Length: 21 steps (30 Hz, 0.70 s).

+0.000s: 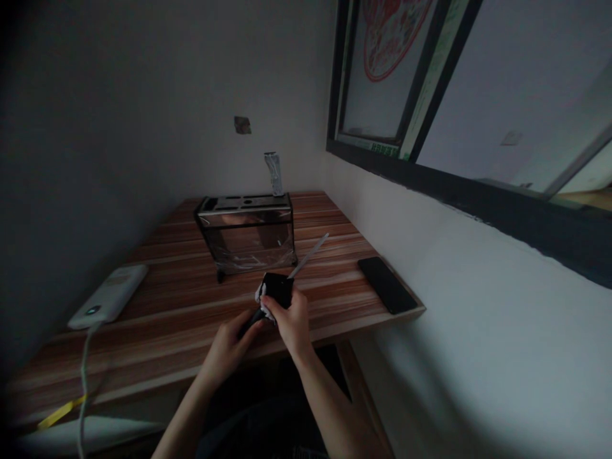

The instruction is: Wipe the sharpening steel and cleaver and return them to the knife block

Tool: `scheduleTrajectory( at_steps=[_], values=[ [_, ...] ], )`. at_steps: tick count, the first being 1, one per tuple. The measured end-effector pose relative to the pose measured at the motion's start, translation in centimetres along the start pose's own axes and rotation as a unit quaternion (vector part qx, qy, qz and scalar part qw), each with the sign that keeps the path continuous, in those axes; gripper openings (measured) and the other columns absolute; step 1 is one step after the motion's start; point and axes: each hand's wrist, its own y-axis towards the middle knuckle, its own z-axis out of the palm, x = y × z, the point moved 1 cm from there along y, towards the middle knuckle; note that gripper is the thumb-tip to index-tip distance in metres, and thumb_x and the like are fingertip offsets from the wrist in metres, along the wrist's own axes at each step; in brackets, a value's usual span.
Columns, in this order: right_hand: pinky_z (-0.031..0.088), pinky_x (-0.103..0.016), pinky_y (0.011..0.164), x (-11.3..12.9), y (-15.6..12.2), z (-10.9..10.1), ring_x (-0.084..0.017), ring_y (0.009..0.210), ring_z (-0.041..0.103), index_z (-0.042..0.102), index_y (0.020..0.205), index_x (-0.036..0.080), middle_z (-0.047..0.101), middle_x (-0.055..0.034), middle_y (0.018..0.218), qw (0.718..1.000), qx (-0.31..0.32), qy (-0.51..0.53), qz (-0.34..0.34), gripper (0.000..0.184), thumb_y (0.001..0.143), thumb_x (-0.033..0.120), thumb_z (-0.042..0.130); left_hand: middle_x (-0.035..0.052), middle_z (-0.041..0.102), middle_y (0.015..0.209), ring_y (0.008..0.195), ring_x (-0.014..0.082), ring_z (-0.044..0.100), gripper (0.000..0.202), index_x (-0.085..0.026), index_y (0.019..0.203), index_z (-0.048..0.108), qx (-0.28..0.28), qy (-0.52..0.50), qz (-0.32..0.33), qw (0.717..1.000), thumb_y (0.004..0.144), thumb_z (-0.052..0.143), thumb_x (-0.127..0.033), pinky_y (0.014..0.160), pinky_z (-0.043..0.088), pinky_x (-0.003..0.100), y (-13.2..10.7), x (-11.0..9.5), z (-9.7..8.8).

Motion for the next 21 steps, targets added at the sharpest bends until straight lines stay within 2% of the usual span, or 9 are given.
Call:
scheduleTrajectory(
  at_steps=[5, 12, 21],
  values=[
    [0.049, -0.027, 0.061, 0.0, 0.4, -0.4, -0.018, 0.067, 0.062, 0.067, 0.084, 0.013, 0.069, -0.0057, 0.075, 1.0, -0.002, 0.014, -0.004, 0.031, 0.069, 0.04, 0.071, 0.0048, 0.069, 0.081, 0.075, 0.0191, 0.064, 0.025, -0.016, 0.093, 0.063, 0.0, -0.012, 0.001, 1.0, 0.089, 0.047, -0.036, 0.065, 0.041, 0.023, -0.1, -0.3, 0.0],
    [0.048, -0.025, 0.058, 1.3, 1.8, -2.0, -0.016, 0.065, 0.061, 0.067, 0.081, 0.015, 0.068, -0.0038, 0.072, 0.999, -0.015, 0.011, -0.038, 0.028, 0.07, 0.04, 0.07, 0.0, 0.059, 0.065, 0.061, 0.0151, 0.056, 0.031, -0.016, 0.079, 0.058, 0.0, 0.013, 0.003, 1.0, 0.09, 0.045, -0.042, 0.056, 0.036, 0.021, 0.0, -0.1, 0.1],
    [0.047, -0.024, 0.059, 2.1, 5.7, -5.5, -0.015, 0.064, 0.06, 0.069, 0.079, 0.016, 0.068, -0.0022, 0.071, 0.994, -0.065, -0.004, -0.089, 0.029, 0.068, 0.043, 0.072, 0.0013, 0.062, 0.07, 0.066, 0.0159, 0.058, 0.032, -0.015, 0.084, 0.062, 0.019, 0.002, -0.001, 1.0, 0.09, 0.045, -0.041, 0.059, 0.036, 0.022, -0.2, -0.3, -0.1]
  ],
)
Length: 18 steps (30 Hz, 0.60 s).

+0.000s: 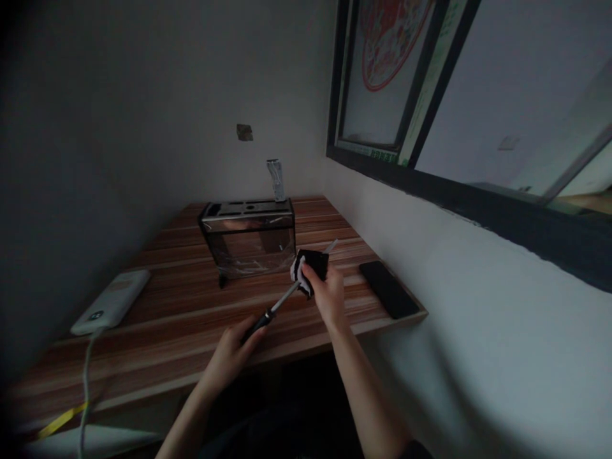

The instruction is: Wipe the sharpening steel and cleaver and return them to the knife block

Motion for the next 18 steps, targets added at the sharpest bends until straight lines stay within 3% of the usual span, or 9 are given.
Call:
scheduleTrajectory(
  at_steps=[8, 18],
  values=[
    [0.047, -0.024, 0.058, 2.4, 3.1, -2.4, -0.015, 0.066, 0.06, 0.068, 0.077, 0.014, 0.068, -0.003, 0.072, 0.996, -0.072, 0.019, -0.053, 0.032, 0.068, 0.045, 0.072, 0.0034, 0.065, 0.073, 0.069, 0.018, 0.06, 0.033, -0.014, 0.087, 0.063, 0.013, -0.003, 0.002, 1.0, 0.089, 0.045, -0.042, 0.061, 0.038, 0.023, -0.2, 0.0, -0.1],
    [0.047, -0.027, 0.063, 1.7, 2.6, -1.7, -0.017, 0.071, 0.062, 0.066, 0.077, 0.014, 0.068, -0.0043, 0.076, 0.987, -0.135, 0.079, -0.036, 0.035, 0.069, 0.047, 0.069, 0.0026, 0.066, 0.075, 0.07, 0.018, 0.06, 0.031, -0.016, 0.089, 0.063, 0.02, 0.0, 0.01, 1.0, 0.089, 0.045, -0.041, 0.064, 0.04, 0.023, -0.1, -0.3, -0.2]
  ],
)
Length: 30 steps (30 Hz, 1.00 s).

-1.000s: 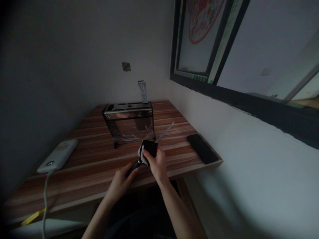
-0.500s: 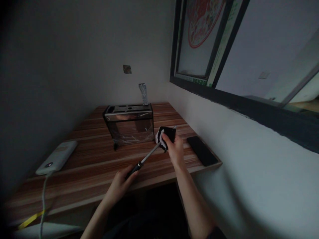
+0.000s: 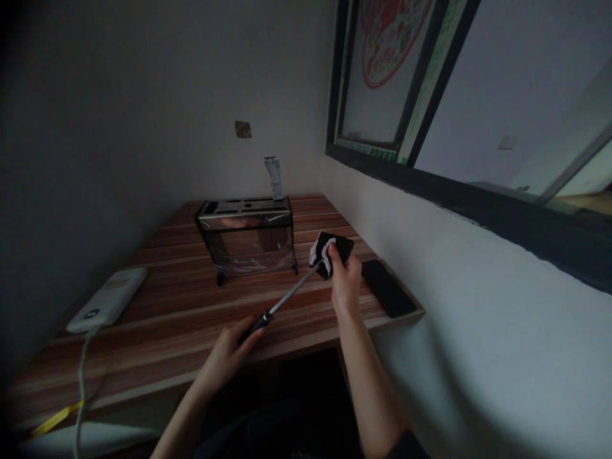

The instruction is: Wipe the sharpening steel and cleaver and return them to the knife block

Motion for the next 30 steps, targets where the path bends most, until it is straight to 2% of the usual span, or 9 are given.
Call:
scheduleTrajectory(
  at_steps=[4, 9, 13, 17, 20, 25, 30],
  values=[
    [0.046, -0.026, 0.063, -0.3, -1.3, 0.4, -0.018, 0.071, 0.061, 0.067, 0.077, 0.014, 0.068, -0.0044, 0.073, 0.999, 0.021, -0.035, 0.011, 0.037, 0.069, 0.05, 0.068, 0.0026, 0.065, 0.075, 0.071, 0.0181, 0.06, 0.031, -0.016, 0.086, 0.062, -0.007, 0.007, -0.003, 1.0, 0.089, 0.045, -0.041, 0.064, 0.04, 0.023, -0.1, 0.2, 0.0],
    [0.045, -0.024, 0.058, -1.2, -3.9, 1.6, -0.015, 0.062, 0.058, 0.066, 0.071, 0.015, 0.065, -0.0023, 0.066, 0.992, 0.098, -0.064, 0.045, 0.033, 0.071, 0.047, 0.068, 0.0018, 0.063, 0.072, 0.068, 0.0171, 0.059, 0.032, -0.015, 0.085, 0.062, -0.019, 0.002, -0.013, 1.0, 0.089, 0.044, -0.042, 0.061, 0.039, 0.022, -0.1, 0.3, 0.1],
    [0.048, -0.026, 0.063, -1.9, -6.3, 2.4, -0.016, 0.068, 0.062, 0.067, 0.083, 0.016, 0.069, -0.0031, 0.076, 0.982, 0.161, -0.053, 0.079, 0.029, 0.069, 0.042, 0.071, 0.0012, 0.062, 0.069, 0.065, 0.0162, 0.057, 0.034, -0.014, 0.084, 0.061, -0.032, 0.001, -0.015, 0.999, 0.089, 0.044, -0.043, 0.059, 0.039, 0.022, 0.1, 0.4, 0.2],
    [0.05, -0.029, 0.066, -2.4, -8.9, 3.0, -0.019, 0.073, 0.064, 0.066, 0.09, 0.016, 0.07, -0.005, 0.081, 0.966, 0.216, -0.083, 0.114, 0.034, 0.064, 0.036, 0.075, 0.0015, 0.063, 0.069, 0.063, 0.0161, 0.057, 0.034, -0.014, 0.09, 0.062, -0.047, -0.004, -0.015, 0.999, 0.088, 0.043, -0.042, 0.057, 0.039, 0.022, 0.2, 0.6, 0.3],
    [0.051, -0.031, 0.068, -2.6, -10.1, 3.0, -0.021, 0.074, 0.064, 0.066, 0.09, 0.015, 0.071, -0.0062, 0.081, 0.961, 0.229, -0.103, 0.117, 0.034, 0.064, 0.035, 0.075, 0.0022, 0.064, 0.069, 0.062, 0.0166, 0.059, 0.033, -0.014, 0.09, 0.062, -0.049, 0.0, -0.012, 0.999, 0.088, 0.044, -0.041, 0.057, 0.04, 0.022, 0.2, 0.5, 0.3],
    [0.052, -0.033, 0.07, -3.1, -10.2, 2.6, -0.023, 0.077, 0.066, 0.066, 0.091, 0.015, 0.071, -0.0069, 0.083, 0.961, 0.228, -0.093, 0.121, 0.035, 0.064, 0.036, 0.075, 0.005, 0.068, 0.076, 0.07, 0.0193, 0.063, 0.03, -0.016, 0.092, 0.062, -0.034, 0.01, -0.012, 0.999, 0.089, 0.043, -0.039, 0.061, 0.042, 0.023, 0.1, 0.1, 0.3],
    [0.053, -0.033, 0.07, -3.3, -10.4, 2.7, -0.022, 0.077, 0.066, 0.067, 0.092, 0.015, 0.071, -0.0076, 0.083, 0.969, 0.202, -0.073, 0.125, 0.036, 0.064, 0.035, 0.075, 0.0054, 0.069, 0.075, 0.071, 0.0202, 0.065, 0.029, -0.016, 0.091, 0.062, -0.032, 0.023, -0.016, 0.999, 0.09, 0.044, -0.038, 0.063, 0.043, 0.023, 0.2, 0.3, 0.4]
  ],
)
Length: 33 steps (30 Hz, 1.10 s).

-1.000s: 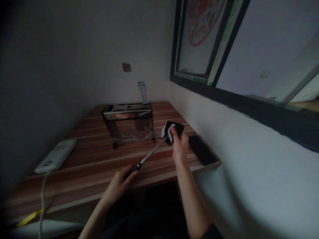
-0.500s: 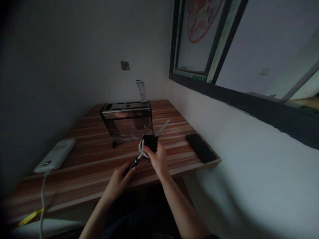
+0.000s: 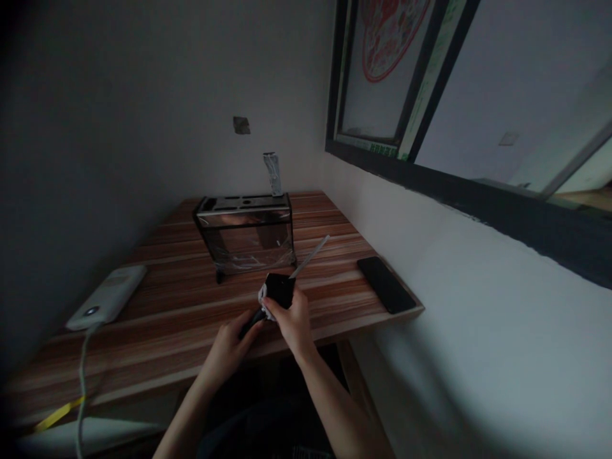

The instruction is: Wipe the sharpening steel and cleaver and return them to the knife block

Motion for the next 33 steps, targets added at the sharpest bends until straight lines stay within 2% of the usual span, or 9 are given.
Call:
scheduleTrajectory(
  at_steps=[6, 11, 17, 21, 26, 33],
  values=[
    [0.052, -0.03, 0.066, -0.1, -0.3, 0.7, -0.02, 0.075, 0.066, 0.066, 0.094, 0.014, 0.07, -0.0076, 0.084, 0.999, -0.013, 0.034, 0.013, 0.036, 0.067, 0.036, 0.073, 0.0067, 0.071, 0.08, 0.072, 0.0209, 0.067, 0.028, -0.017, 0.096, 0.064, -0.006, -0.002, -0.005, 1.0, 0.089, 0.046, -0.037, 0.066, 0.046, 0.024, 0.0, 0.1, 0.1],
    [0.051, -0.028, 0.065, -0.3, 0.3, 0.1, -0.019, 0.074, 0.064, 0.066, 0.09, 0.015, 0.069, -0.0057, 0.081, 1.0, -0.017, 0.017, -0.005, 0.032, 0.068, 0.038, 0.073, 0.0063, 0.071, 0.082, 0.076, 0.0211, 0.066, 0.028, -0.017, 0.096, 0.064, 0.0, -0.014, -0.005, 1.0, 0.088, 0.046, -0.037, 0.067, 0.045, 0.024, 0.0, 0.2, 0.1],
    [0.05, -0.026, 0.06, 1.1, 2.5, -1.8, -0.017, 0.069, 0.062, 0.066, 0.09, 0.017, 0.068, -0.005, 0.08, 0.998, -0.037, 0.035, -0.034, 0.031, 0.068, 0.038, 0.073, 0.0016, 0.064, 0.067, 0.063, 0.0168, 0.06, 0.031, -0.016, 0.083, 0.061, -0.006, 0.005, 0.001, 1.0, 0.089, 0.044, -0.041, 0.056, 0.038, 0.021, 0.0, 0.3, 0.0],
    [0.049, -0.026, 0.058, 2.2, 4.3, -3.6, -0.016, 0.064, 0.061, 0.067, 0.085, 0.016, 0.068, -0.004, 0.075, 0.998, -0.028, 0.034, -0.052, 0.028, 0.07, 0.04, 0.072, 0.0013, 0.063, 0.068, 0.064, 0.0169, 0.06, 0.03, -0.017, 0.084, 0.06, 0.002, -0.004, 0.0, 1.0, 0.089, 0.043, -0.041, 0.057, 0.037, 0.021, -0.1, 0.1, -0.1],
    [0.049, -0.027, 0.064, 3.3, 6.4, -5.6, -0.016, 0.068, 0.062, 0.069, 0.085, 0.016, 0.07, -0.0034, 0.078, 0.993, -0.084, 0.016, -0.085, 0.032, 0.066, 0.041, 0.074, 0.0015, 0.062, 0.067, 0.064, 0.017, 0.059, 0.031, -0.017, 0.08, 0.058, 0.005, 0.0, -0.003, 1.0, 0.089, 0.043, -0.042, 0.058, 0.036, 0.022, -0.2, 0.0, 0.0],
    [0.049, -0.027, 0.065, 4.9, 8.5, -7.6, -0.017, 0.071, 0.063, 0.069, 0.083, 0.015, 0.07, -0.0042, 0.08, 0.985, -0.114, 0.033, -0.123, 0.033, 0.068, 0.043, 0.073, 0.001, 0.061, 0.067, 0.063, 0.0166, 0.057, 0.032, -0.017, 0.084, 0.059, 0.021, -0.014, -0.01, 1.0, 0.09, 0.043, -0.043, 0.057, 0.034, 0.022, -0.1, -0.1, -0.1]
  ],
)
